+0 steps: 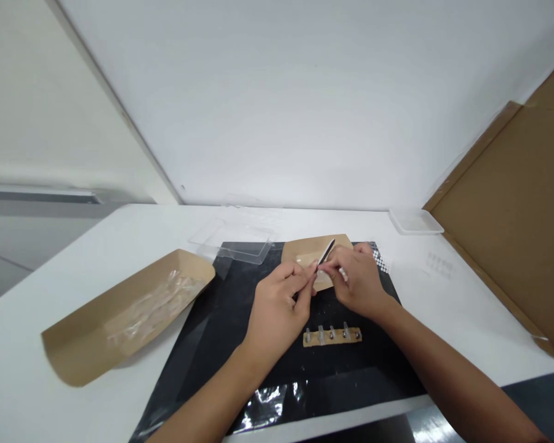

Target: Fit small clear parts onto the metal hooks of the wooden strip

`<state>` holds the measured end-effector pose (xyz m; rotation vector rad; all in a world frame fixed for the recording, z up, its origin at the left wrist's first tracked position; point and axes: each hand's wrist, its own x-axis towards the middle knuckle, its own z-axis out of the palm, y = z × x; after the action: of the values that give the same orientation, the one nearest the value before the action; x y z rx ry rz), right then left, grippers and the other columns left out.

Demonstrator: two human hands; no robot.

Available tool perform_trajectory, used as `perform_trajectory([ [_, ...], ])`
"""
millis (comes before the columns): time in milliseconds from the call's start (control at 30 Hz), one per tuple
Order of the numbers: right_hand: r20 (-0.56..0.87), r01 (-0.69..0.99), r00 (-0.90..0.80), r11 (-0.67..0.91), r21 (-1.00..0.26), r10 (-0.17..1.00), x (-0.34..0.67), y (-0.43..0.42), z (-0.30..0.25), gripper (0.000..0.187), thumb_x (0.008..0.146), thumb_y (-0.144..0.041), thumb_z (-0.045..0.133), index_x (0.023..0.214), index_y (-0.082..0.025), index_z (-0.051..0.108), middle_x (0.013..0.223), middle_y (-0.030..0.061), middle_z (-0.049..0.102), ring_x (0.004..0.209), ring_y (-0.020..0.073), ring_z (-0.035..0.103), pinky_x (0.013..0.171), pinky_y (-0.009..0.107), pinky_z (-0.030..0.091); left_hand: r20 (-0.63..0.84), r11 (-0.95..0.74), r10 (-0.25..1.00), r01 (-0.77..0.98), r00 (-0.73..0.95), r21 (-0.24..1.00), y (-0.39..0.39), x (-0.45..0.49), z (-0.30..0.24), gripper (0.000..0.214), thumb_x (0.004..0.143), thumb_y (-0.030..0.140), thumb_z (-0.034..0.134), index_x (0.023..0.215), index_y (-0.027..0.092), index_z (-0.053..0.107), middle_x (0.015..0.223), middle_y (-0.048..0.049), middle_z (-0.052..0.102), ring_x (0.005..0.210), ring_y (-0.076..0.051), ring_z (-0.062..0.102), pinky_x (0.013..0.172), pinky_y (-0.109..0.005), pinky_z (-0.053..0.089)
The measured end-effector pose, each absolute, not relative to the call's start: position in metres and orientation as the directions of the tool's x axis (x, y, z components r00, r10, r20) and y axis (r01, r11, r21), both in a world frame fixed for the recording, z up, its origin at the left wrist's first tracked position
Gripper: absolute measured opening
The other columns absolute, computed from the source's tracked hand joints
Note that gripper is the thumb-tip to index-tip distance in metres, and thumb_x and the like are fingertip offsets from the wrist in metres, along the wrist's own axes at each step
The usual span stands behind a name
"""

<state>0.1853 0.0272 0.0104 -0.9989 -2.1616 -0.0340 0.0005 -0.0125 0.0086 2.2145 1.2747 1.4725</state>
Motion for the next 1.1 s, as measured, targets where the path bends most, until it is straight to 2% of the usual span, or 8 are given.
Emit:
perform_trajectory([
  [200,0.626,0.656,-0.455,0.714,-0.245,0.633,0.183,0.028,0.008,0.033,0.111,-0.032,0.047,0.081,-0.021,0.054,0.075,-0.0007,0.069,0.065,0.0160,0.057,0.075,0.037,0.027,0.652,-0.602,0.739,0.600,0.169,0.527,-0.012,-0.003,0.006,0.027,0.103,0.018,0.057,0.089,0.016,0.080,0.076,-0.0024,0.063,0.066,-0.013,0.061,0.064,-0.024,0.048],
  [333,0.669,0.656,-0.305,0.658,-0.368,0.678,0.187,0.026,0.011,0.032,0.111,-0.037,0.052,0.084,-0.021,0.057,0.078,-0.0014,0.071,0.070,0.0160,0.063,0.080,0.038,0.031,0.626,-0.535,0.764,0.694,0.154,0.482,-0.008,-0.011,0.004,0.026,0.104,0.022,0.055,0.110,0.017,0.080,0.082,-0.0032,0.065,0.072,-0.016,0.064,0.068,-0.027,0.051],
  [500,0.677,0.662,-0.294,0.655,-0.365,0.674,0.194,0.023,0.002,0.033,0.108,-0.038,0.061,0.080,-0.021,0.060,0.079,-0.0023,0.074,0.068,0.0146,0.064,0.079,0.038,0.031,0.541,-0.253,0.841,0.883,-0.001,0.396,0.001,-0.028,0.009,0.030,0.102,0.028,0.057,0.119,0.018,0.079,0.093,-0.0067,0.071,0.080,-0.022,0.068,0.072,-0.033,0.053],
  [633,0.708,0.656,-0.288,0.671,-0.346,0.645,0.192,0.021,-0.007,0.032,0.105,-0.038,0.065,0.077,-0.022,0.062,0.074,-0.0046,0.075,0.064,0.0124,0.064,0.077,0.037,0.029,0.361,0.004,0.924,0.946,-0.128,0.325,0.002,-0.035,0.018,0.033,0.102,0.028,0.054,0.127,0.023,0.076,0.115,-0.0089,0.073,0.089,-0.026,0.072,0.066,-0.033,0.051],
  [733,0.735,0.642,-0.300,0.699,-0.317,0.608,0.190,0.021,-0.007,0.031,0.103,-0.034,0.068,0.075,-0.022,0.061,0.071,-0.0067,0.074,0.061,0.0109,0.065,0.077,0.037,0.030,0.282,0.061,0.949,0.962,-0.138,0.264,0.000,-0.041,0.022,0.031,0.100,0.026,0.054,0.121,0.023,0.077,0.115,-0.0112,0.074,0.085,-0.027,0.072,0.061,-0.032,0.048],
  [933,0.718,0.680,-0.398,0.709,-0.187,0.571,0.189,0.022,-0.004,0.028,0.101,-0.029,0.068,0.075,-0.022,0.058,0.066,-0.0088,0.073,0.059,0.0105,0.064,0.075,0.038,0.027,0.212,0.080,0.971,0.988,-0.106,0.129,-0.003,-0.051,0.017,0.019,0.094,0.026,0.059,0.081,0.018,0.070,0.090,-0.0121,0.071,0.071,-0.027,0.070,0.053,-0.029,0.037],
  [1033,0.732,0.668,-0.402,0.723,-0.176,0.550,0.186,0.020,-0.003,0.027,0.100,-0.028,0.068,0.075,-0.022,0.057,0.065,-0.0087,0.072,0.058,0.0103,0.063,0.076,0.038,0.027,0.191,0.076,0.976,0.987,-0.103,0.145,-0.004,-0.051,0.015,0.011,0.085,0.027,0.071,0.079,0.018,0.067,0.087,-0.0114,0.069,0.071,-0.027,0.068,0.057,-0.029,0.038],
  [1100,0.744,0.656,-0.398,0.734,-0.178,0.536,0.185,0.019,-0.002,0.027,0.099,-0.027,0.069,0.075,-0.022,0.057,0.065,-0.0085,0.072,0.058,0.0103,0.063,0.076,0.038,0.028,0.181,0.067,0.978,0.980,-0.101,0.185,-0.004,-0.049,0.017,0.018,0.078,0.030,0.080,0.081,0.019,0.067,0.089,-0.0104,0.069,0.071,-0.027,0.066,0.058,-0.029,0.038],
])
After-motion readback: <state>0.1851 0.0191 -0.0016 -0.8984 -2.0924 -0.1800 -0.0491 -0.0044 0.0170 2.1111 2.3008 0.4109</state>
